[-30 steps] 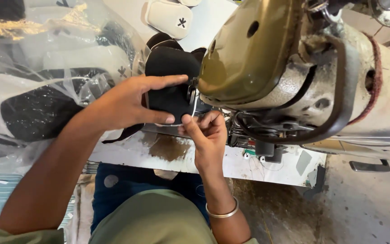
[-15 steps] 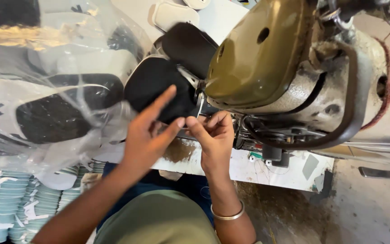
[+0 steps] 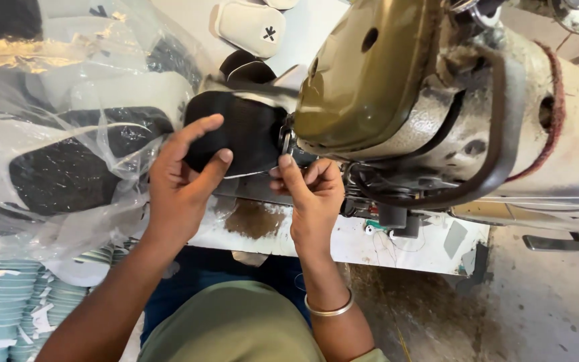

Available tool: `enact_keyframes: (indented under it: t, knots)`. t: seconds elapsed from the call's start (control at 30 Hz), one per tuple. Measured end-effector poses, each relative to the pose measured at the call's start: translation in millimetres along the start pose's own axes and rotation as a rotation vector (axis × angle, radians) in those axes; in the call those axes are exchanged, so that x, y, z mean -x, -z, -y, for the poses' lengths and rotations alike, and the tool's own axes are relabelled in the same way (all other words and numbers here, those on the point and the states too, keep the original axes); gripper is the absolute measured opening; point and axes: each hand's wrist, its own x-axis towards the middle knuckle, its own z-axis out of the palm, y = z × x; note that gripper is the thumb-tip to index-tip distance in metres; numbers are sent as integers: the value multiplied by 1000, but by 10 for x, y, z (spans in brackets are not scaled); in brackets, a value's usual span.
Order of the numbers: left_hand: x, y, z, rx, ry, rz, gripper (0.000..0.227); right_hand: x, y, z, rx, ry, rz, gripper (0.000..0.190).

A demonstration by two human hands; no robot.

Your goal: The person sews black and white shoe parts using a sewing machine. They repeatedly pick up parts, align them under the needle, and guide them through the machine to stitch the edges. The person also uses scissors to trim threads after sewing.

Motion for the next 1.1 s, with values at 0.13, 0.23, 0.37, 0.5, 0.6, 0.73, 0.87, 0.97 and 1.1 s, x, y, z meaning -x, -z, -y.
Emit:
enact_keyframes:
  t: [0.13, 0.23, 0.37, 0.5, 0.6, 0.73, 0.87, 0.97, 1.1]
  knots:
    - [58, 9, -28, -52, 30, 22, 39, -64, 180, 99, 364, 239, 5, 23]
    - [105, 73, 0, -14, 26, 60, 36, -218, 422, 20, 863, 463, 37, 7]
    - [118, 87, -71, -125, 112, 82, 33, -169, 419, -80, 560, 144, -83, 23]
    - [343, 75, -20, -107, 150, 109, 31, 212, 21, -27, 377, 128, -73, 21]
    - [531, -31, 57, -121, 208, 132, 31, 279, -43, -62, 167, 61, 15, 23]
    - [572, -241, 109, -78, 52, 95, 32, 226, 26, -16, -24, 44, 69, 30]
    - [568, -270, 277, -98, 123, 75, 37, 214, 80, -33, -35, 50, 83, 30]
    - [474, -321, 272, -60, -65, 102, 39, 195, 119, -73, -11, 87, 102, 30]
    - [366, -382, 242, -135, -119, 100, 40, 142, 125, -29, -4, 102, 118, 29]
